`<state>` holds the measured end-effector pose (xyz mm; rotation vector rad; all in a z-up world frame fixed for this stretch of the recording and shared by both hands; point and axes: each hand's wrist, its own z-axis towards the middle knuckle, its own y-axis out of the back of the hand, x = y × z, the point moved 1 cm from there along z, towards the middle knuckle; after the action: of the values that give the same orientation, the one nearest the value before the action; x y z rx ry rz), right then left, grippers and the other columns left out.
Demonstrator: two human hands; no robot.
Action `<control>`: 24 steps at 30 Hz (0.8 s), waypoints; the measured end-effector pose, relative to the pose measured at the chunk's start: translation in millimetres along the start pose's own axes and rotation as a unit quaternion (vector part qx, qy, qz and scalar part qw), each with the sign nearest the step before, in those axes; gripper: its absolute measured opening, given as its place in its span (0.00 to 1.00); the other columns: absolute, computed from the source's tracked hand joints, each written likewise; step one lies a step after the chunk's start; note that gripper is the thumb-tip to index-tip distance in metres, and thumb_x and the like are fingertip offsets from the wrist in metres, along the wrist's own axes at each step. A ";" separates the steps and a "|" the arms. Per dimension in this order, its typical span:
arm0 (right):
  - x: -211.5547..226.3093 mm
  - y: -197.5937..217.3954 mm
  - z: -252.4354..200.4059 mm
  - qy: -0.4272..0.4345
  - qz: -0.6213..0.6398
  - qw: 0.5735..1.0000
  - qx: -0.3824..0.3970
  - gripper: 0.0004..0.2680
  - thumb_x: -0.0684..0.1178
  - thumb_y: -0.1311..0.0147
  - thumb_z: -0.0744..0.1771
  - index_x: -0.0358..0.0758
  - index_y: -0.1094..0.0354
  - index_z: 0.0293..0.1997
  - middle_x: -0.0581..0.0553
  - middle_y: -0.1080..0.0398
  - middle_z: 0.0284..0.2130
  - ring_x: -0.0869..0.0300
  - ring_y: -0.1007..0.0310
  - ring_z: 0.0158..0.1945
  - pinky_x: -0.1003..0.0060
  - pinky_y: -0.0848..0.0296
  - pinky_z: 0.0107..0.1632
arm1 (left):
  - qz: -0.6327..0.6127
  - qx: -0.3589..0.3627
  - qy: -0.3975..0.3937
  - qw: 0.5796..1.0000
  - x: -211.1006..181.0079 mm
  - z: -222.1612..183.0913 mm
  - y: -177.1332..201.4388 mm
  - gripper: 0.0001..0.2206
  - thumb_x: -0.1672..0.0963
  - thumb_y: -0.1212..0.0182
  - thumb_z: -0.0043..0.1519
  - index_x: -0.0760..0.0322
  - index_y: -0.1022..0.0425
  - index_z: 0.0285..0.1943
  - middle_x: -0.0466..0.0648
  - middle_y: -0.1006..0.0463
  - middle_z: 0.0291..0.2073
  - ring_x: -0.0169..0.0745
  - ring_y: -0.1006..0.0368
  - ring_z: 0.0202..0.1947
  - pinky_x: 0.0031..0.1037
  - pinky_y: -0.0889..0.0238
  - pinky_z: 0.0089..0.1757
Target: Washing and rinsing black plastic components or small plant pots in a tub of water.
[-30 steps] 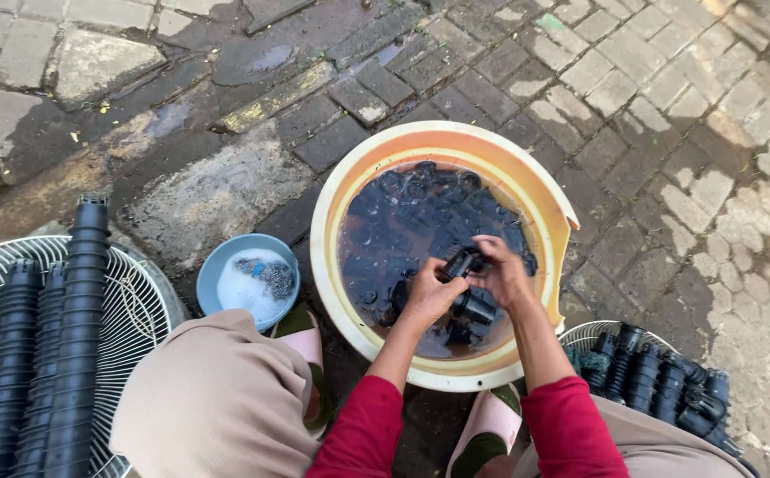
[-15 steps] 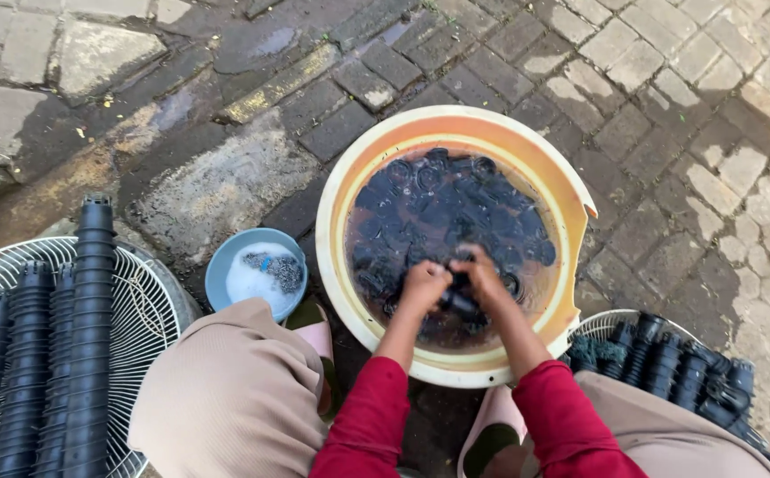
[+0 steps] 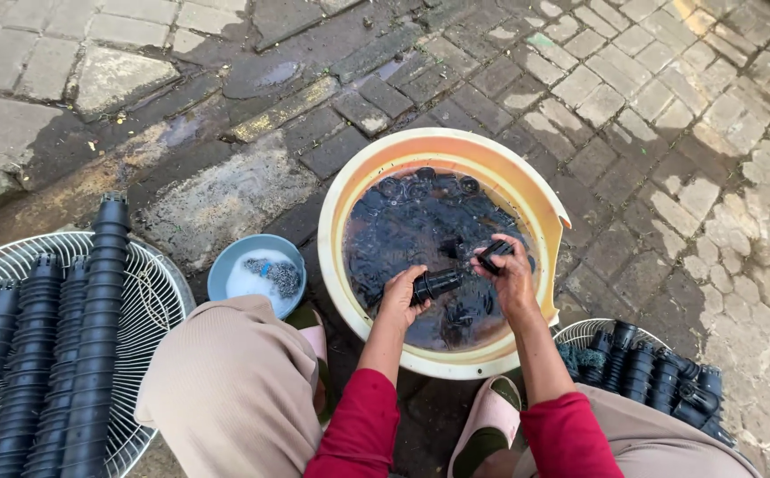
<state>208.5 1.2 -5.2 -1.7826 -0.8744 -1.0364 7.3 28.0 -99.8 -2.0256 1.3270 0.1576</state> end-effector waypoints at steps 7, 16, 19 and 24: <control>-41.2 -42.3 -42.1 0.096 -0.168 0.979 0.057 0.16 0.46 0.46 0.66 0.43 0.42 0.60 0.43 0.27 0.49 0.55 0.31 0.55 0.59 0.33 0.60 | -0.062 0.037 0.006 0.997 4.1 -17.4 -11.3 0.14 0.49 0.25 0.52 0.53 0.23 0.37 0.44 0.25 0.32 0.37 0.28 0.30 0.28 0.33 0.27; -49.6 -6.5 -7.0 -0.091 -0.101 0.991 0.018 0.18 0.58 0.53 0.68 0.49 0.38 0.65 0.51 0.28 0.51 0.59 0.30 0.54 0.62 0.30 0.52 | -0.045 -0.008 0.016 0.999 -7.9 -23.2 -2.9 0.17 0.52 0.20 0.49 0.55 0.27 0.37 0.46 0.24 0.30 0.38 0.29 0.28 0.27 0.33 0.27; -79.8 48.6 71.7 -0.027 -0.122 0.991 -0.053 0.16 0.54 0.50 0.68 0.42 0.34 0.63 0.43 0.27 0.49 0.51 0.29 0.52 0.56 0.29 0.53 | -0.066 -0.053 -0.048 0.995 -34.1 -31.1 3.0 0.16 0.53 0.19 0.49 0.56 0.25 0.36 0.46 0.23 0.29 0.38 0.30 0.26 0.27 0.34 0.25; -98.4 13.6 121.2 0.097 -0.440 0.892 -0.028 0.15 0.47 0.47 0.66 0.42 0.31 0.60 0.40 0.25 0.47 0.45 0.25 0.53 0.52 0.26 0.58 | -0.140 -0.037 -0.149 0.978 -54.0 -18.3 15.9 0.14 0.54 0.21 0.50 0.55 0.25 0.37 0.40 0.21 0.31 0.30 0.27 0.27 0.23 0.32 0.26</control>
<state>215.5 93.4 -131.7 -1.2621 -1.5891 -1.7777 -36.2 54.1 -69.4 -2.1282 0.8539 0.3710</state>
